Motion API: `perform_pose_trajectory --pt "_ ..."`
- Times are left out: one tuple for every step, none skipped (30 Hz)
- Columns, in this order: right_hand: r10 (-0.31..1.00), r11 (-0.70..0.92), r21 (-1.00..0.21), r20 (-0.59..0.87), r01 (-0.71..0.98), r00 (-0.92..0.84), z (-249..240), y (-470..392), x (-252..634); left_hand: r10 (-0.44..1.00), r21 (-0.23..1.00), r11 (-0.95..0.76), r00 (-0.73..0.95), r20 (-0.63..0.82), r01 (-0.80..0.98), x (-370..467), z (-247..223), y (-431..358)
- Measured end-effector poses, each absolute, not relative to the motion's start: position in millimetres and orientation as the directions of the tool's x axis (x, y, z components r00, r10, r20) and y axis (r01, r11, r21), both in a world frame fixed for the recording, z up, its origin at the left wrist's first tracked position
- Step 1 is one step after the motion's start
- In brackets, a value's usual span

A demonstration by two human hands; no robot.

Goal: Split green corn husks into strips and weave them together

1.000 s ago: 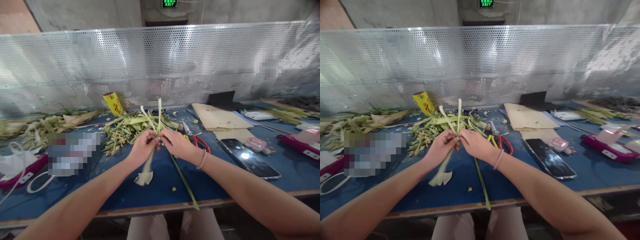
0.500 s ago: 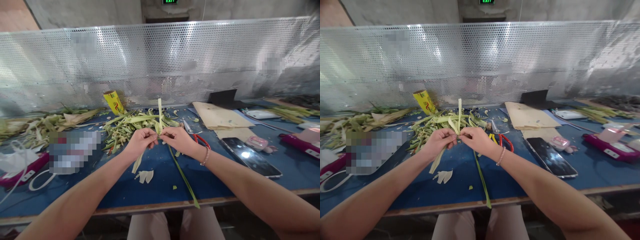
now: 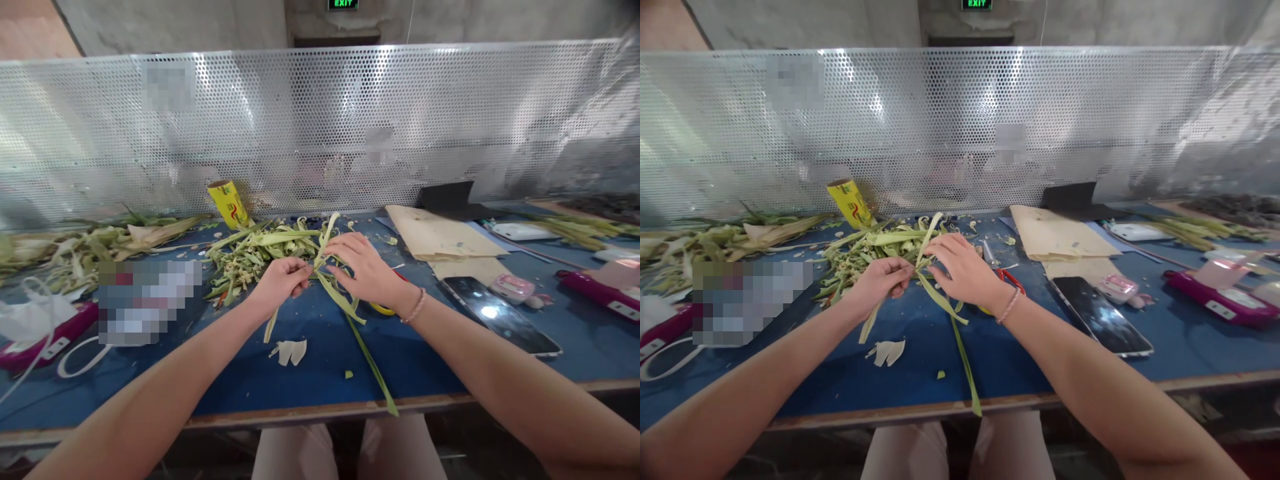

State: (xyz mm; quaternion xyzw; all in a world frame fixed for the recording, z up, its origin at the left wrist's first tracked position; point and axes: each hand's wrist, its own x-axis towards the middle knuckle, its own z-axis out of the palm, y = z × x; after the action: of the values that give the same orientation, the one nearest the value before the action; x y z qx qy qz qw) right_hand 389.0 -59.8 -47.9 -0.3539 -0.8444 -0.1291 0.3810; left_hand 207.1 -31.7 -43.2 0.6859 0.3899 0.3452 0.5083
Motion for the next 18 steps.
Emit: perform_pose_trajectory --pt "0.506 0.719 -0.025 0.703 0.695 -0.499 -47.5 -59.6 388.7 0.883 0.955 -0.206 0.461 0.087 0.214 207.2 -43.5 -31.7" --pt "0.517 0.726 -0.01 0.667 0.688 -0.536 -47.4 -59.4 388.1 0.878 0.936 -0.245 0.466 0.104 0.253 207.3 -43.4 -31.8" --pt "0.526 0.736 -0.005 0.634 0.677 -0.567 -47.8 -59.3 387.1 0.872 0.907 -0.297 0.471 0.131 0.298 207.2 -43.1 -31.9" --pt "0.532 0.745 -0.01 0.612 0.667 -0.586 -48.5 -59.1 385.9 0.865 0.871 -0.353 0.475 0.163 0.343 207.2 -42.6 -32.1" --pt "0.537 0.752 -0.023 0.601 0.658 -0.592 -49.7 -59.0 384.5 0.855 0.829 -0.407 0.48 0.198 0.383 207.1 -42.0 -32.3" --pt "0.54 0.757 -0.04 0.601 0.653 -0.59 -51.1 -59.0 383.1 0.842 0.789 -0.455 0.487 0.232 0.412 207.0 -41.4 -32.6" --pt "0.543 0.757 -0.057 0.609 0.65 -0.579 -52.8 -58.9 381.7 0.829 0.76 -0.492 0.497 0.258 0.425 206.9 -40.9 -32.9" --pt "0.547 0.753 -0.073 0.62 0.654 -0.562 -54.6 -58.9 380.4 0.815 0.744 -0.516 0.51 0.275 0.424 206.9 -40.7 -33.4" --pt "0.55 0.748 -0.083 0.634 0.659 -0.544 -56.4 -58.9 379.1 0.804 0.742 -0.53 0.521 0.287 0.41 207.0 -40.8 -34.1" --pt "0.547 0.744 -0.087 0.648 0.662 -0.53 -57.9 -58.8 378.1 0.793 0.749 -0.538 0.534 0.295 0.386 207.2 -41.1 -34.9" --pt "0.539 0.744 -0.085 0.662 0.662 -0.521 -59.1 -58.9 377.2 0.784 0.762 -0.54 0.543 0.302 0.357 207.5 -41.6 -36.0" --pt "0.528 0.746 -0.079 0.675 0.661 -0.515 -59.8 -59.1 376.4 0.779 0.777 -0.537 0.546 0.308 0.328 207.9 -42.3 -37.1" --pt "0.518 0.747 -0.072 0.686 0.661 -0.511 -60.1 -59.4 375.8 0.78 0.791 -0.529 0.543 0.31 0.307 208.5 -43.0 -38.4" --pt "0.512 0.746 -0.064 0.692 0.663 -0.509 -60.0 -59.9 375.4 0.786 0.803 -0.517 0.535 0.31 0.295 209.2 -43.7 -39.7" --pt "0.509 0.742 -0.051 0.692 0.669 -0.512 -59.5 -60.7 375.1 0.795 0.815 -0.506 0.521 0.312 0.284 210.1 -44.3 -41.0" --pt "0.514 0.733 -0.035 0.683 0.679 -0.519 -58.8 -61.6 374.9 0.805 0.827 -0.492 0.505 0.313 0.271 211.0 -44.7 -42.1" --pt "0.525 0.721 -0.018 0.666 0.693 -0.529 -57.9 -62.8 374.9 0.815 0.844 -0.473 0.49 0.31 0.254 211.8 -45.0 -42.9" --pt "0.542 0.707 -0.002 0.645 0.707 -0.539 -57.0 -64.0 375.1 0.823 0.864 -0.448 0.485 0.297 0.23 212.6 -45.0 -43.5"
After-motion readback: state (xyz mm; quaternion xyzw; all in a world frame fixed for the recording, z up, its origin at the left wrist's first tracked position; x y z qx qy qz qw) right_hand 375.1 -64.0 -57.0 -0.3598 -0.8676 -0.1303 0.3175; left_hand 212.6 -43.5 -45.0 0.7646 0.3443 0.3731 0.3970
